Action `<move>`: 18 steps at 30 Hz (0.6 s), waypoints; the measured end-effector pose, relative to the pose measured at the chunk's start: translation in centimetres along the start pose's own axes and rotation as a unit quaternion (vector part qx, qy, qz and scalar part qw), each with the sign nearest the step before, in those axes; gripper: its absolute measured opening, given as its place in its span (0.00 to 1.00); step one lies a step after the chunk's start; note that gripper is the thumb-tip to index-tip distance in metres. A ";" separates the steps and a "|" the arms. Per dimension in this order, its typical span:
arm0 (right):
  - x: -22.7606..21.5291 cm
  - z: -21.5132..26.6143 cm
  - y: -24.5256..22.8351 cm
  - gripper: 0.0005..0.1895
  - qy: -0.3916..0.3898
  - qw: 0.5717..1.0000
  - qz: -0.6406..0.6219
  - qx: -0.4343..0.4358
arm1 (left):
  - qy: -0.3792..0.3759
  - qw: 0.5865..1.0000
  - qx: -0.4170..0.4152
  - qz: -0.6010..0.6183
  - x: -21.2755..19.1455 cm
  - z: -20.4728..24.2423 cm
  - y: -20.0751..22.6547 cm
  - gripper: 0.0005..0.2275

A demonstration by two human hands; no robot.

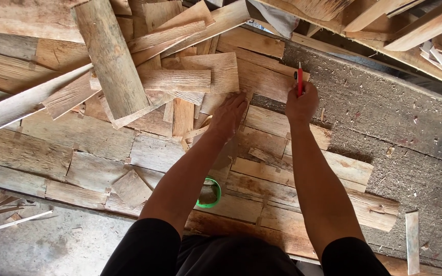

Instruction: Trim and fit thin wooden shingles or bark pieces onto a wooden surface using a utility knife.

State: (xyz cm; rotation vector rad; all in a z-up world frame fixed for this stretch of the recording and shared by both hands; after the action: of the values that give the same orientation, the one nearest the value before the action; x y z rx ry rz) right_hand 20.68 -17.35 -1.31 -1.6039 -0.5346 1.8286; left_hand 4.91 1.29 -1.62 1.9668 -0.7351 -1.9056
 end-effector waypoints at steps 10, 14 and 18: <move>2.1 3.8 -3.4 0.06 -0.134 0.986 0.037 -0.096 | 0.003 1.000 -0.003 0.022 -0.6 0.1 -0.1 0.21; 4.4 5.6 -3.4 0.11 -0.239 0.971 0.013 -0.013 | 0.003 1.000 0.003 0.024 -1.7 0.0 0.3 0.20; 4.2 7.3 -5.5 0.20 -0.233 0.971 0.041 0.040 | -0.011 0.999 -0.009 0.035 -0.8 0.1 0.0 0.22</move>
State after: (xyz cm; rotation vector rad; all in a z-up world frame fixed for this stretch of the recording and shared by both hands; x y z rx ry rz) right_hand 14.43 -9.68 0.63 -1.1549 -0.5948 2.2729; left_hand 4.81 1.75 -0.96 1.8871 -0.7801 -1.8887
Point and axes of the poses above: each hand's wrist, its own z-axis away from the middle knuckle, its own x-axis out of the palm, y = z × x, the point moved 5 cm from there along -z, towards the middle knuckle, and after that the axes turned 13 degrees about x, right-handed, at the moved point
